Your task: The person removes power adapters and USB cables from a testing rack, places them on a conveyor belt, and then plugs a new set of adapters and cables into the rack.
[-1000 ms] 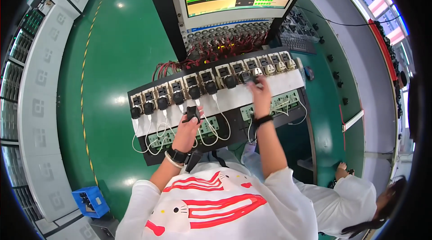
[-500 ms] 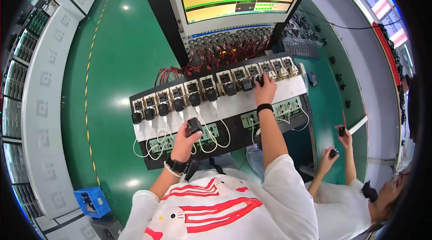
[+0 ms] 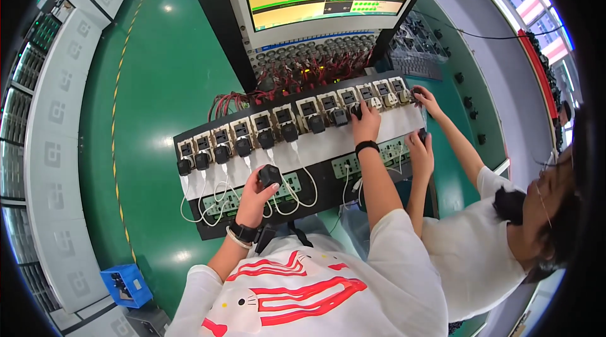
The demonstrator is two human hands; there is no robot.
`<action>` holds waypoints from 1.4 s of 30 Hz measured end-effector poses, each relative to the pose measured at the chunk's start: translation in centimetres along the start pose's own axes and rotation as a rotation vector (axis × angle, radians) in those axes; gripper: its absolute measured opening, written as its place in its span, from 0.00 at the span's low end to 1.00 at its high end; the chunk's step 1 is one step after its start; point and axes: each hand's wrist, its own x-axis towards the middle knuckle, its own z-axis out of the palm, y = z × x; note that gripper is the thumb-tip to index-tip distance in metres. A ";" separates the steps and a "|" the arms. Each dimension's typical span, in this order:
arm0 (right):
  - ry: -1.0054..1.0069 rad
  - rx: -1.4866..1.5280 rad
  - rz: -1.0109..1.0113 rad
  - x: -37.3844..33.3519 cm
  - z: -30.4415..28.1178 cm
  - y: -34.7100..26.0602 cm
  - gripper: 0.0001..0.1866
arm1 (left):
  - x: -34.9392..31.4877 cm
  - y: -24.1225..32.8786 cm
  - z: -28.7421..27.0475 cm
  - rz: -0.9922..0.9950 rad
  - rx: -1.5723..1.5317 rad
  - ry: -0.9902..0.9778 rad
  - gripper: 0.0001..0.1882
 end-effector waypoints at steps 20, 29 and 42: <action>-0.816 1.304 0.193 -12.9 -5.2 -8.9 0.26 | 2.8 1.3 4.0 0.524 0.914 -0.097 0.33; 0.291 0.676 0.253 0.6 0.7 5.6 0.22 | 2.7 0.1 0.7 0.384 0.856 -0.096 0.24; 0.042 -0.069 0.186 3.4 -0.6 4.6 0.27 | 1.5 -0.2 -0.2 0.272 0.850 -0.093 0.16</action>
